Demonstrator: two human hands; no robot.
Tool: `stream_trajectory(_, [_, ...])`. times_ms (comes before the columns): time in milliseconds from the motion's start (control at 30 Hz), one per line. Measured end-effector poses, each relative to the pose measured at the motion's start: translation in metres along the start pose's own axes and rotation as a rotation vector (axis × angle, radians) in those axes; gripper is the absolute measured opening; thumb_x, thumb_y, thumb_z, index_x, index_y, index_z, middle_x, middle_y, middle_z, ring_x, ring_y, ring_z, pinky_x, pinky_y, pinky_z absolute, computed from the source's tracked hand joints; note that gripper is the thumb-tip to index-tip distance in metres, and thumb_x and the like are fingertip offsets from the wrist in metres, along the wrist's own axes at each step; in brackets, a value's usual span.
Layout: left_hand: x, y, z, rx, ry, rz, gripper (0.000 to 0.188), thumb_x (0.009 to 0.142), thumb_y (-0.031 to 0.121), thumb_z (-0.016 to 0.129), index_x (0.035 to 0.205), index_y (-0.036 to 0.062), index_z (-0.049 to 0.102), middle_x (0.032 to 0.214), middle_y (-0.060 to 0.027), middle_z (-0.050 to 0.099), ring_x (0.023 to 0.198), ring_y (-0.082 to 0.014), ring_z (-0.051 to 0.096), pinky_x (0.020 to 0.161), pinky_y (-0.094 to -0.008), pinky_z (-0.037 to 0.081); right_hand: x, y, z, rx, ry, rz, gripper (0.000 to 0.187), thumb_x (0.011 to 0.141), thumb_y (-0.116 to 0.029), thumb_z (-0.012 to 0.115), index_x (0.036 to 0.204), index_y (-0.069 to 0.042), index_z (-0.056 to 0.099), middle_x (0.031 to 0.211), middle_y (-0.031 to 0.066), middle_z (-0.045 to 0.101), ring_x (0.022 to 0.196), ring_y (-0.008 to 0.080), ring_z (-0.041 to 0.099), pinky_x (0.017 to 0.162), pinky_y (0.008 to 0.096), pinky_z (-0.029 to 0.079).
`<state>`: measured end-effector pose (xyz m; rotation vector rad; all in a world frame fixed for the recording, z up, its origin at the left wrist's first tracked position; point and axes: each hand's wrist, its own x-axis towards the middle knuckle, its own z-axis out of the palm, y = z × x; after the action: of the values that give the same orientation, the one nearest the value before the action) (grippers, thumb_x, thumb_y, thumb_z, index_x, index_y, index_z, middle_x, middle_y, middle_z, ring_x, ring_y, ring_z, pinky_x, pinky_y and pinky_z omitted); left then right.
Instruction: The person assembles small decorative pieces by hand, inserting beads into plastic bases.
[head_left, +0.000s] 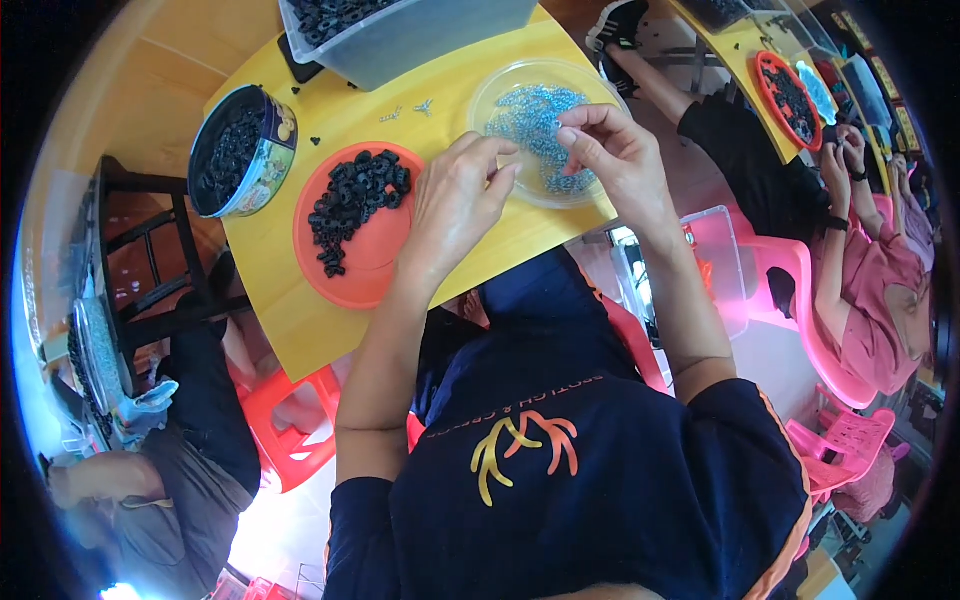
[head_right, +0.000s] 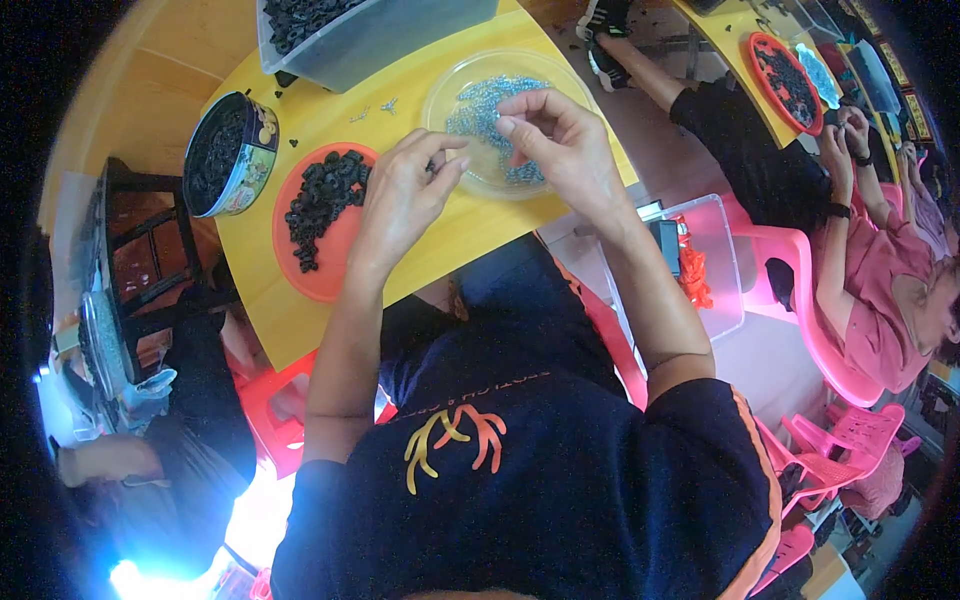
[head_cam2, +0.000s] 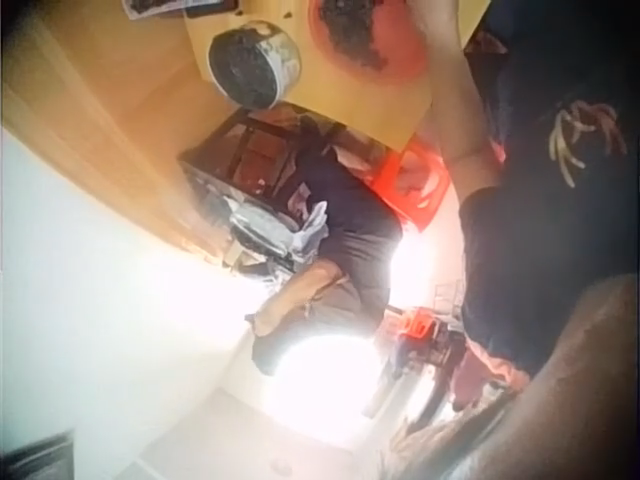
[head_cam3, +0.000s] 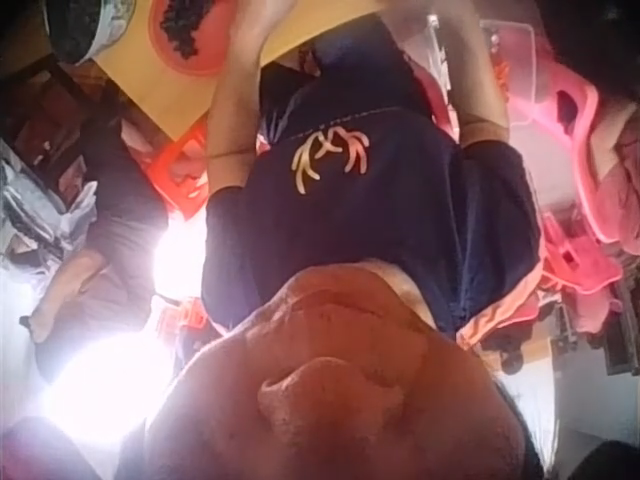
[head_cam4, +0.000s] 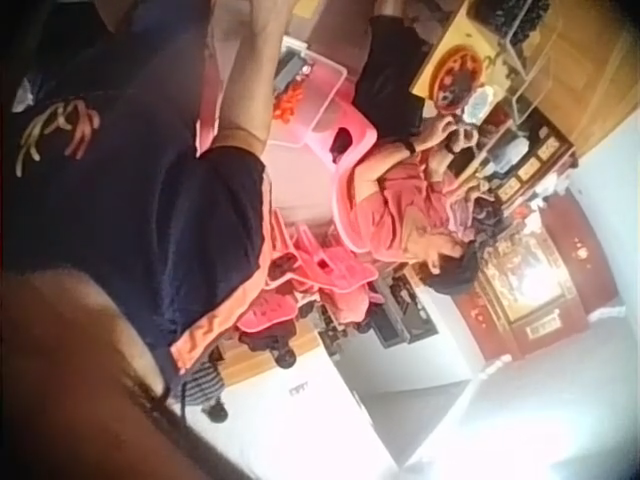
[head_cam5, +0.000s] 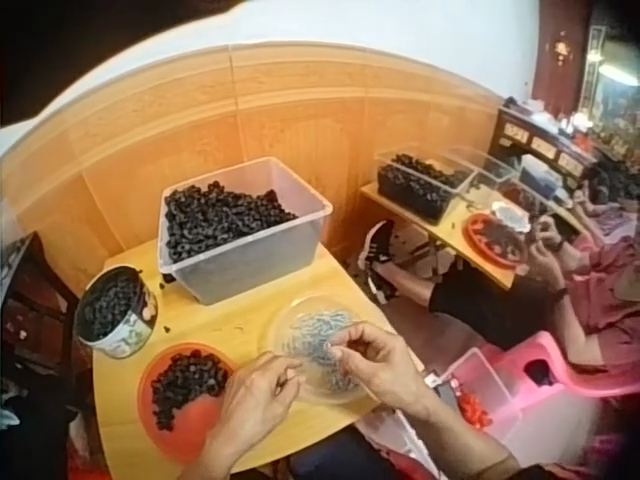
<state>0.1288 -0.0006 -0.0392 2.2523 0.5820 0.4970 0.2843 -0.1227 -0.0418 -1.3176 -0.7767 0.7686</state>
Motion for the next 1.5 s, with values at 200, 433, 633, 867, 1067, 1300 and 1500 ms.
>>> stream_trajectory(200, [0.000, 0.013, -0.005, -0.253, 0.176, 0.103, 0.017, 0.086, 0.007, 0.064, 0.101, 0.0006, 0.066, 0.078, -0.0085, 0.058, 0.068, -0.0160, 0.056, 0.063, -0.0292, 0.045, -0.006, -0.007, 0.008, 0.080, -0.063, 0.079, 0.018, 0.090, -0.011, 0.064, 0.104, 0.000, 0.063, 0.090, 0.0032, 0.063, 0.075, 0.0073, 0.057, 0.065, 0.0220, 0.048])
stream_trajectory(433, [-0.002, 0.017, -0.005, -0.322, 0.216, 0.150, 0.016, 0.081, 0.003, 0.069, 0.097, 0.0019, 0.066, 0.071, -0.0058, 0.050, 0.060, -0.0133, 0.050, 0.053, -0.0272, 0.043, -0.010, -0.017, 0.021, 0.034, -0.063, 0.010, 0.017, 0.090, -0.010, 0.064, 0.104, -0.001, 0.063, 0.088, 0.0018, 0.062, 0.074, 0.0062, 0.055, 0.065, 0.0205, 0.046])
stream_trajectory(633, [-0.005, 0.024, -0.007, -0.243, 0.284, 0.135, 0.011, 0.081, 0.002, 0.069, 0.092, 0.0018, 0.064, 0.071, -0.0056, 0.048, 0.059, -0.0132, 0.050, 0.051, -0.0265, 0.042, -0.010, -0.013, 0.028, -0.043, -0.047, -0.094, 0.015, 0.089, -0.008, 0.065, 0.102, -0.001, 0.061, 0.085, -0.0001, 0.061, 0.072, 0.0046, 0.054, 0.064, 0.0190, 0.045])
stream_trajectory(867, [-0.012, 0.015, 0.003, -0.484, 0.331, -0.007, 0.017, 0.084, 0.007, 0.070, 0.098, 0.0021, 0.061, 0.076, -0.0027, 0.056, 0.064, -0.0065, 0.051, 0.052, -0.0217, 0.041, -0.010, -0.007, 0.036, 0.052, 0.000, -0.161, 0.016, 0.086, 0.003, 0.064, 0.101, 0.001, 0.060, 0.103, 0.0064, 0.059, 0.087, 0.0103, 0.059, 0.071, 0.0240, 0.052])
stream_trajectory(1067, [-0.011, 0.018, -0.002, -0.700, 0.225, -0.121, 0.021, 0.089, 0.014, 0.067, 0.103, -0.0001, 0.058, 0.080, -0.0014, 0.059, 0.074, -0.0053, 0.053, 0.064, -0.0201, 0.044, -0.010, -0.005, 0.038, -0.001, 0.005, -0.218, 0.018, 0.087, 0.002, 0.064, 0.104, 0.000, 0.059, 0.107, 0.0061, 0.059, 0.089, 0.0099, 0.059, 0.074, 0.0234, 0.052])
stream_trajectory(1300, [-0.011, 0.012, -0.003, -0.821, 0.183, -0.140, 0.020, 0.092, 0.009, 0.055, 0.110, 0.0003, 0.056, 0.088, -0.0017, 0.057, 0.070, -0.0055, 0.049, 0.063, -0.0199, 0.041, -0.005, -0.007, 0.033, 0.059, 0.045, -0.130, 0.017, 0.088, -0.005, 0.065, 0.103, 0.000, 0.062, 0.085, 0.0016, 0.062, 0.074, 0.0060, 0.056, 0.067, 0.0211, 0.047])
stream_trajectory(1500, [-0.022, -0.014, -0.013, -1.123, 0.157, -0.225, 0.027, 0.088, -0.005, 0.045, 0.113, -0.0034, 0.053, 0.094, -0.0059, 0.054, 0.073, -0.0100, 0.051, 0.064, -0.0235, 0.045, 0.009, -0.006, 0.001, -0.048, 0.062, -0.062, 0.021, 0.090, -0.010, 0.065, 0.106, 0.002, 0.062, 0.093, 0.0042, 0.063, 0.072, 0.0076, 0.057, 0.067, 0.0231, 0.051])
